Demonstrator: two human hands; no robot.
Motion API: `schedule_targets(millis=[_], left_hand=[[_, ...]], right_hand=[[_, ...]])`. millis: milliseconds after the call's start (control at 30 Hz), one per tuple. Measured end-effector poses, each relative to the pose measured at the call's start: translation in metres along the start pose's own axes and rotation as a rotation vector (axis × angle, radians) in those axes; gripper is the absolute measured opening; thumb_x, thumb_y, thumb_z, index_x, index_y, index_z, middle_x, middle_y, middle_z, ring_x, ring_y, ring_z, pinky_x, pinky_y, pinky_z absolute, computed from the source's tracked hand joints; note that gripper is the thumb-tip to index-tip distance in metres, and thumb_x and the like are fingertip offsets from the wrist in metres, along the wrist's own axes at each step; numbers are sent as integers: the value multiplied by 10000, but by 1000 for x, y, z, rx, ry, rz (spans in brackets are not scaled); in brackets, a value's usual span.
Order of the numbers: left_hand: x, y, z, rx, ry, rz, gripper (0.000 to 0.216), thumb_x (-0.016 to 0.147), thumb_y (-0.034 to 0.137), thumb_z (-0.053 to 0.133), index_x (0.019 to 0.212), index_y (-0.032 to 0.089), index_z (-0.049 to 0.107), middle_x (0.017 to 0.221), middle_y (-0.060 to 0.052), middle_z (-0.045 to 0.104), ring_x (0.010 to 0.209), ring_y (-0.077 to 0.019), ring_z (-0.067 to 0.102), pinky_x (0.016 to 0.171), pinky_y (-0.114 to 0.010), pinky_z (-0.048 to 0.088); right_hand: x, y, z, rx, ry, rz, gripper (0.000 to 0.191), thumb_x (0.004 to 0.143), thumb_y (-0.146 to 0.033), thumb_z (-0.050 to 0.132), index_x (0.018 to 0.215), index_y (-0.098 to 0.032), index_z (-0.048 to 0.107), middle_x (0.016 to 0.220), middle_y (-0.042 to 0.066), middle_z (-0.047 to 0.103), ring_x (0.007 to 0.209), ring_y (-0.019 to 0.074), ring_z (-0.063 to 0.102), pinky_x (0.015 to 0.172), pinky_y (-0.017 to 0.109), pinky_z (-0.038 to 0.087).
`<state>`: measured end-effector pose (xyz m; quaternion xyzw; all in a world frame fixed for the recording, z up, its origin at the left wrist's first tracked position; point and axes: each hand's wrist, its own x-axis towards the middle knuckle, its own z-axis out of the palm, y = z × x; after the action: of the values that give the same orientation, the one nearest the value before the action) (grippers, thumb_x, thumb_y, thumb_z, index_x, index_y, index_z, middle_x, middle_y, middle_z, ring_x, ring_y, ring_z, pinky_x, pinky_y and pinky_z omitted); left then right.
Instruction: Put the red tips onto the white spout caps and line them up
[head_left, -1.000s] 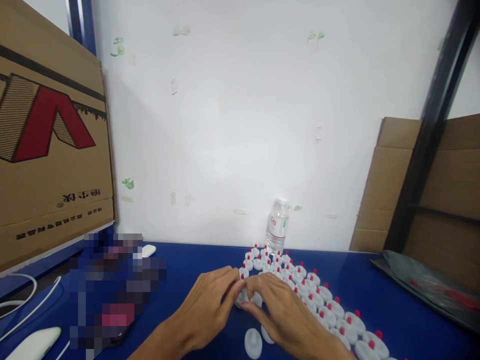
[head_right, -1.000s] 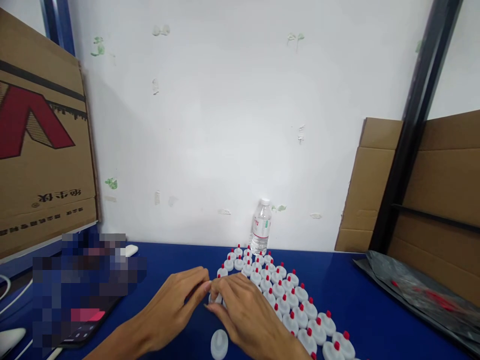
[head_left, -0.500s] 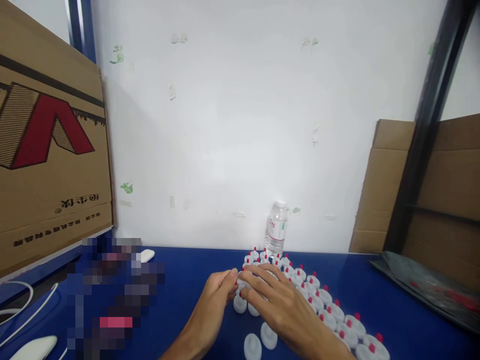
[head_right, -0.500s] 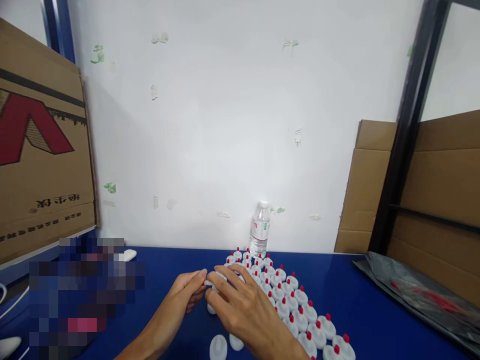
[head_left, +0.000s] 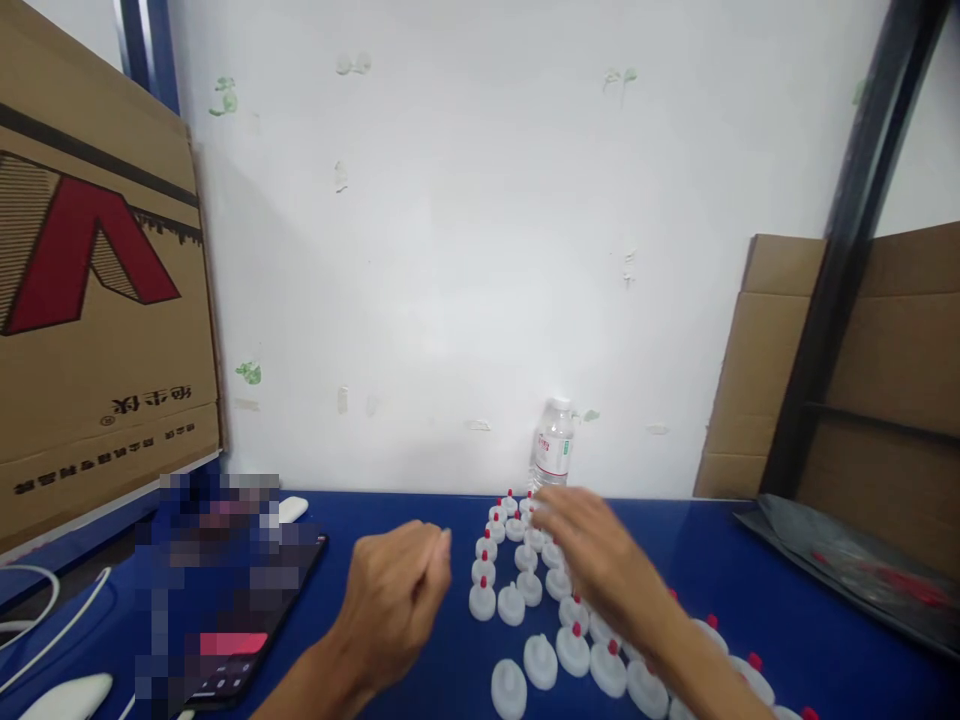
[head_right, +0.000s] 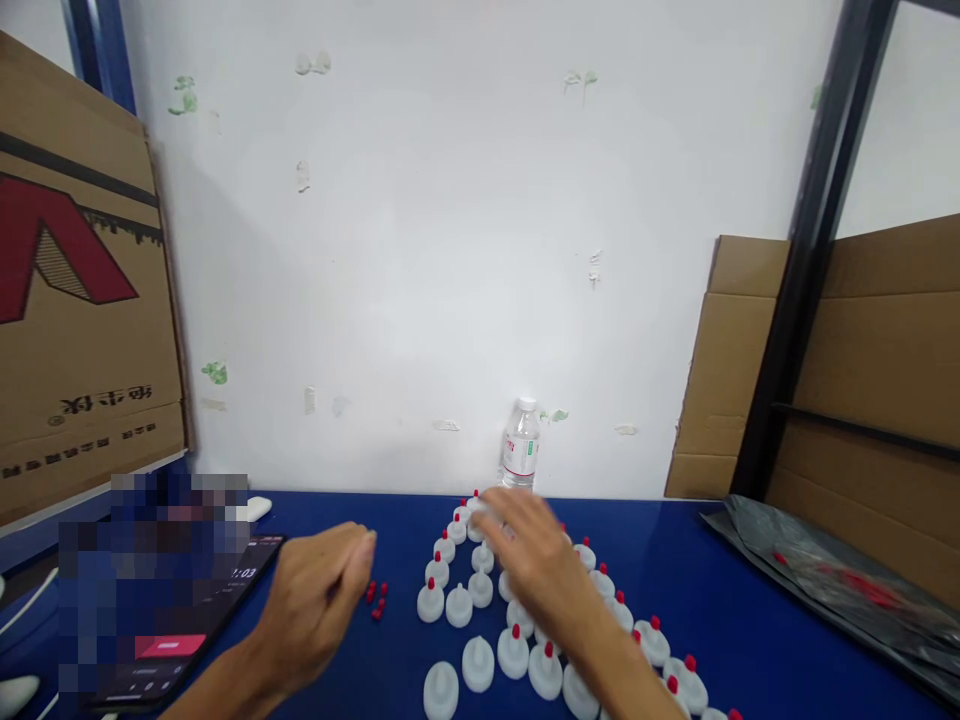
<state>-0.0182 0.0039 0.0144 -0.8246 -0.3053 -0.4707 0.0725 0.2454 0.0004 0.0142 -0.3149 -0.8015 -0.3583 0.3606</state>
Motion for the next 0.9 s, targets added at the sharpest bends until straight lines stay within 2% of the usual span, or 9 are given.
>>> schedule_targets(millis=[100,167,233,300,367,467,567,733,900], left_hand=[[4,-13,-11,164,89,-18,395,1006,173,341,616,233,334,551,38,407,509,-124,342,566,-323,234],[6,-16,-12,290,7,-68,380,1011,203,333,638,230,399,578,25,471,524,-131,404,567,-320,253],[7,-16,-8,405,-168,-176,347,1018,239,331,710,222,490,664,0,565,604,-153,512,583,-313,293],[8,-13,-3,491,-368,-315,303,1025,254,330,840,214,567,819,-36,641,773,-192,606,623,-305,352],[8,-12,1,544,-504,-414,274,1023,234,340,959,209,605,958,-69,663,915,-231,631,657,-306,397],[6,-15,4,571,-604,-468,268,984,140,384,1001,199,645,1019,-99,669,954,-273,642,638,-317,417],[3,-21,4,580,-685,-496,339,916,14,392,999,191,668,1037,-108,678,981,-295,652,653,-331,434],[0,-23,2,585,-767,-541,363,899,-20,385,977,175,681,1023,-114,704,955,-304,689,692,-358,460],[-1,-23,1,575,-819,-577,307,904,6,422,972,156,681,1028,-125,725,961,-321,708,721,-375,476]], right_hand=[[-17,32,9,-25,-124,278,257,1009,-137,416,1089,-170,658,1163,155,689,1041,279,681,860,471,584],[-20,36,14,59,-226,380,263,1033,-217,421,1148,-184,655,1173,138,677,964,250,698,808,432,605],[-18,27,16,165,-301,395,301,1050,-268,412,1227,-213,649,1214,113,677,1045,243,686,891,435,588],[-13,14,14,255,-360,369,343,1060,-307,401,1305,-241,631,1285,88,674,1230,260,610,1044,482,506],[-9,3,9,331,-454,348,387,1068,-347,377,1380,-269,593,1371,55,645,1355,271,512,1138,518,411],[-6,-5,1,412,-621,344,448,1075,-413,332,1463,-287,518,1468,19,570,1420,273,437,1199,526,316],[-8,-8,1,449,-722,350,491,1077,-453,287,1492,-277,482,1515,11,515,1440,276,408,1222,537,258],[-10,-12,7,504,-755,338,463,1081,-443,280,1482,-332,482,1514,-13,518,1429,262,424,1207,547,261],[-3,-10,2,504,-618,309,382,1085,-358,323,1361,-331,585,1347,-4,662,1295,240,545,1161,512,297]])
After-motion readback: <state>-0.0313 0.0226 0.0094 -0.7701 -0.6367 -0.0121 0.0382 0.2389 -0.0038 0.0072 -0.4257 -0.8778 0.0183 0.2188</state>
